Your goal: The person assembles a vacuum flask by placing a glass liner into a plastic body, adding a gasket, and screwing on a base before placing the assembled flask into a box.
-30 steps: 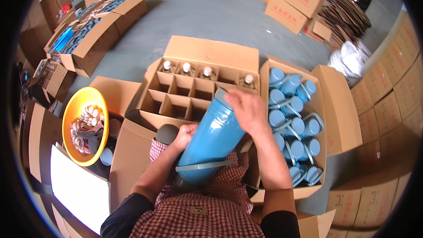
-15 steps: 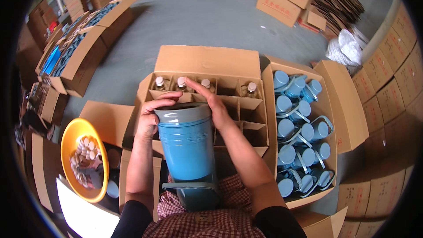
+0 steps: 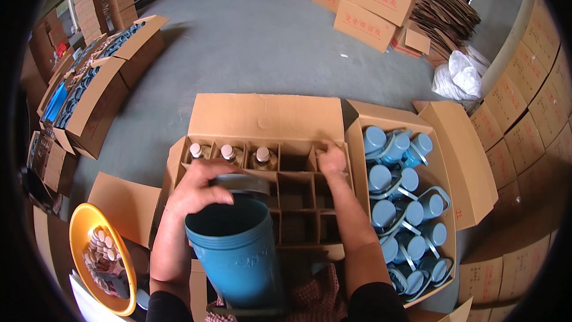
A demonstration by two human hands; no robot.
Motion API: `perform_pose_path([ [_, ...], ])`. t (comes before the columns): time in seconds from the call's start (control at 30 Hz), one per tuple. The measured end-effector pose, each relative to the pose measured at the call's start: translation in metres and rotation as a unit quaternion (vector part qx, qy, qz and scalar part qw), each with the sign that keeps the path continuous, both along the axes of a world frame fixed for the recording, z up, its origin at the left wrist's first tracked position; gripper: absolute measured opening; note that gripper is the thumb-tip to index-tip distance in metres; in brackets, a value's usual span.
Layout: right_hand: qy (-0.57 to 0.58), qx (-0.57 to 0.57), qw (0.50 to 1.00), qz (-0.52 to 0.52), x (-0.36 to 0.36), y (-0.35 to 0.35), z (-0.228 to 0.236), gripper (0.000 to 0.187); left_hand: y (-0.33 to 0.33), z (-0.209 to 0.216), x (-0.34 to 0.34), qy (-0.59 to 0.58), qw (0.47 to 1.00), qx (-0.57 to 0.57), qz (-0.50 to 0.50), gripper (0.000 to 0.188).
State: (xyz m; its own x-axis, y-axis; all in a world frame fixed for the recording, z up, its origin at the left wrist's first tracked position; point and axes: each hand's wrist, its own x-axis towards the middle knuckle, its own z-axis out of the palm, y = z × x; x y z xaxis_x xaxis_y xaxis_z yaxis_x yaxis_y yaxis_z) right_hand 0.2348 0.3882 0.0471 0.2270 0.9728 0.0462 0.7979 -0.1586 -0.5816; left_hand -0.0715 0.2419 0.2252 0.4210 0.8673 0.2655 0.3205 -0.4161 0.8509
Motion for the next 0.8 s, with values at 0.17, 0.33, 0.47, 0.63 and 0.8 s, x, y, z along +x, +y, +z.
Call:
perform_pose_path([
  [0.17, -0.093, -0.070, 0.991, 0.059, 0.040, 0.019, -0.062, 0.061, 0.016, 0.002, 0.014, 0.133, 0.991, -0.013, 0.015, 0.039],
  [0.33, -0.109, -0.018, 0.992, 0.058, 0.032, 0.006, -0.068, 0.057, 0.027, -0.060, 0.012, -0.228, 0.931, -0.189, 0.212, 0.019],
  [0.47, -0.083, 0.104, 0.983, 0.127, 0.027, -0.013, 0.002, 0.060, 0.042, -0.115, 0.022, -0.496, 0.747, -0.336, 0.288, 0.045],
  [0.63, -0.096, 0.243, 0.932, 0.251, -0.017, -0.062, 0.166, 0.058, 0.032, -0.181, 0.060, -0.585, 0.702, -0.403, 0.055, 0.062],
  [0.8, -0.091, 0.319, 0.822, 0.463, -0.063, -0.136, 0.264, 0.056, 0.019, -0.136, 0.095, -0.680, 0.664, -0.311, -0.014, 0.065],
])
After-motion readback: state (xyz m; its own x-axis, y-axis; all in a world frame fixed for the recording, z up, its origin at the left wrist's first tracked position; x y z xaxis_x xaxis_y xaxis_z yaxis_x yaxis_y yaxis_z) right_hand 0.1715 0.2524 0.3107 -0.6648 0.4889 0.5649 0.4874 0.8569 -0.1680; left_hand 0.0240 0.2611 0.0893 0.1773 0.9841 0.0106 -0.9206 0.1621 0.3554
